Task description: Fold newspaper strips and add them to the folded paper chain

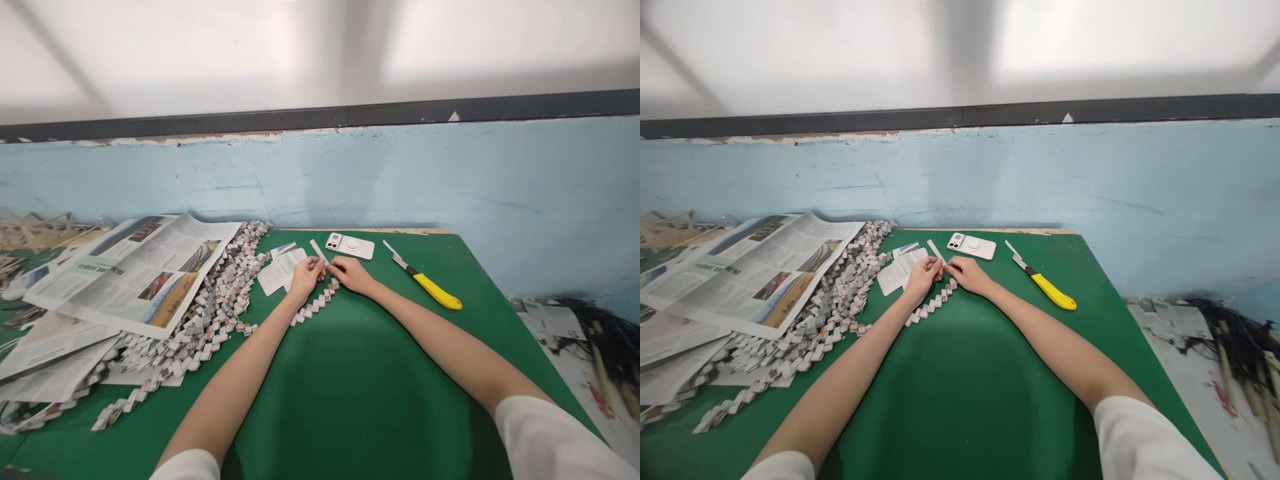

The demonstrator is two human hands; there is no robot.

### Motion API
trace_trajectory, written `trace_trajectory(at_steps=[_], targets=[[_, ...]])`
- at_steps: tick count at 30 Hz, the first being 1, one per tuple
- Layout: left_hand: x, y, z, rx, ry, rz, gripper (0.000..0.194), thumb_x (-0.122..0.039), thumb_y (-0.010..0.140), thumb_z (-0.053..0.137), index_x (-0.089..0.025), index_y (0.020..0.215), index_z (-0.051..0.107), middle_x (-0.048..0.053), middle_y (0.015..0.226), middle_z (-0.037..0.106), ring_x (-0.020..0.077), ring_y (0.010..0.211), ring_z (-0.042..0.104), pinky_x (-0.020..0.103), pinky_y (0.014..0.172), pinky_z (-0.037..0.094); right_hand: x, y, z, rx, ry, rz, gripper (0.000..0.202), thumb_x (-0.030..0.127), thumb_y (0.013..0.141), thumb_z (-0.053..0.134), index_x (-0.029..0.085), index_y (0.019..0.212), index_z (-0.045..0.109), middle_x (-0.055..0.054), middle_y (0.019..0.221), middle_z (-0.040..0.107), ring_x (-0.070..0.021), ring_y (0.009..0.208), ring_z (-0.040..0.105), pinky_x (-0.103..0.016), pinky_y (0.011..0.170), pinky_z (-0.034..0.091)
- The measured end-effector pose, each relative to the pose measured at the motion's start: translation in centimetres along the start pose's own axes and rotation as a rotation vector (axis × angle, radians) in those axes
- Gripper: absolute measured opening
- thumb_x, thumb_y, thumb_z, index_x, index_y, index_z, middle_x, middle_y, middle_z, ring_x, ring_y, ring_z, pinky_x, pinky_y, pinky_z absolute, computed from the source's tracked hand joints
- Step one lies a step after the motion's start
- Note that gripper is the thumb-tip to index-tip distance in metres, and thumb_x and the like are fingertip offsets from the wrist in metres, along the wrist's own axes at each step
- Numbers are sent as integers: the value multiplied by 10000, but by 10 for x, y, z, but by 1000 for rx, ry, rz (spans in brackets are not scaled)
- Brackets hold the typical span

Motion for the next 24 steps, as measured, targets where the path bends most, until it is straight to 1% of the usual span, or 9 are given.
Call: trace_trajectory(at_steps=[5, 10, 15, 19, 21, 24], targets=[[-1, -1, 1, 10, 14, 0, 475, -605, 760, 775, -166, 835, 611, -12, 608, 598, 102, 530, 522, 253, 548, 417, 2, -1, -1, -31, -21, -8, 403, 462, 1040, 497, 185, 805, 672, -27, 705, 618, -154, 621, 517, -287, 619, 397], [-5, -2, 3, 26, 8, -2, 444, -580, 785, 763, -164, 878, 637, 2, 654, 624, 113, 561, 541, 259, 563, 426, 3, -2, -2, -45, -15, -3, 413, 479, 1036, 501, 188, 805, 680, -29, 706, 631, -158, 628, 534, -289, 627, 413], [-7, -3, 2, 24, 39, 20, 424, -582, 815, 734, -169, 861, 646, 1, 656, 611, 118, 573, 543, 259, 564, 421, 2, 0, -3, -37, 27, 44, 397, 489, 1019, 529, 190, 805, 680, -25, 711, 652, -158, 630, 546, -288, 618, 414], [-1, -1, 1, 4, 71, 32, 415, -598, 862, 677, -193, 876, 587, -22, 602, 579, 116, 542, 532, 248, 556, 414, 0, 0, -4, -75, 87, 100, 382, 495, 1002, 550, 188, 810, 672, -20, 707, 651, -166, 644, 562, -289, 621, 429], [2, 0, 2, 30, 39, 11, 422, -613, 877, 647, -205, 883, 537, -27, 614, 583, 110, 511, 522, 240, 522, 391, -1, 0, -6, -120, 131, 127, 378, 509, 999, 549, 188, 853, 687, -28, 737, 664, -175, 665, 577, -294, 627, 448], [4, 1, 4, 95, -8, -10, 433, -628, 890, 617, -217, 898, 481, -30, 665, 589, 90, 463, 479, 229, 458, 306, -4, 0, -8, -180, 193, 161, 402, 546, 997, 541, 190, 931, 715, -36, 769, 673, -179, 671, 585, -296, 621, 467]])
Point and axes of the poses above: each hand's wrist, its own y-axis towards the middle knuckle, its own z-axis out of the palm, x = y × z, the point moved 2 cm from there along y, towards the middle knuckle
